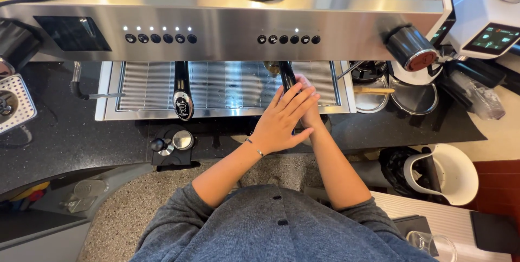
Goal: The recorder prepares an espresso-based drink by grinding beans, tamping the portafilter, pulling shots from an espresso machine, and combining them with ice and liquid in a glass.
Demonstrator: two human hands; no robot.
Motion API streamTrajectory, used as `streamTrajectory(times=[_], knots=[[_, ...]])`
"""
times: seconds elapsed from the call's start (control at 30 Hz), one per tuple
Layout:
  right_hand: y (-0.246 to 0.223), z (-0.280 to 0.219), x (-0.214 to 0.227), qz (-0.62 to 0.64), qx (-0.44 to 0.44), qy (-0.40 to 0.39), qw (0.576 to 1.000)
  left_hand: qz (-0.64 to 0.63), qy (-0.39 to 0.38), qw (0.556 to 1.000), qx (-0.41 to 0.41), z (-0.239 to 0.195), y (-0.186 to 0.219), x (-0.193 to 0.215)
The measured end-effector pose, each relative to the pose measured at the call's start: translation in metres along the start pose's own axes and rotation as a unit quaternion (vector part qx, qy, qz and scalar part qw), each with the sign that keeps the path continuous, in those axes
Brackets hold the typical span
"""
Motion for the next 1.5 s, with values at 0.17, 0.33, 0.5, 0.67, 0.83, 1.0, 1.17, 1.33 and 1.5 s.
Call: streamTrajectory(times=[0.17,0.33,0.5,0.67,0.83,1.0,1.17,1.33,1.5], knots=[[-0.002,0.001,0.0,0.022,-0.009,0.0,1.0,-0.001,-0.003,1.0,0.005,0.001,0.0,0.0],[0.002,-0.005,0.003,0.046,-0.022,0.005,0.999,0.013,-0.009,1.0,0.008,0.0,0.0,-0.003],[0.006,-0.005,0.004,0.07,-0.032,0.002,0.997,0.002,-0.011,1.0,0.008,0.001,0.002,0.003],[0.018,0.002,0.018,0.091,-0.025,-0.006,0.996,-0.078,-0.009,0.997,0.004,-0.006,-0.004,0.015],[0.027,0.003,0.024,0.113,-0.001,-0.023,0.993,-0.064,-0.003,0.998,0.0,-0.015,-0.006,0.018],[0.035,0.006,0.026,0.113,-0.004,-0.023,0.993,-0.051,-0.014,0.998,0.019,-0.016,-0.006,0.018],[0.031,0.007,0.021,0.119,-0.011,-0.02,0.993,-0.066,0.001,0.998,0.022,-0.016,-0.007,0.012],[0.034,0.007,0.022,0.11,-0.006,-0.019,0.994,-0.081,0.015,0.996,0.021,-0.017,-0.007,0.013],[0.026,0.004,0.017,0.108,-0.012,-0.023,0.994,-0.088,0.017,0.996,0.027,-0.016,-0.005,0.014]])
Point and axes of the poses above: each hand's wrist, its own z-axis towards the middle knuckle, its own x-axis out of the back of the hand, y = z × x, the point moved 3 cm from there along z, towards the middle knuckle, and after that the axes turned 4 degrees about -y, right-handed, at the moved point
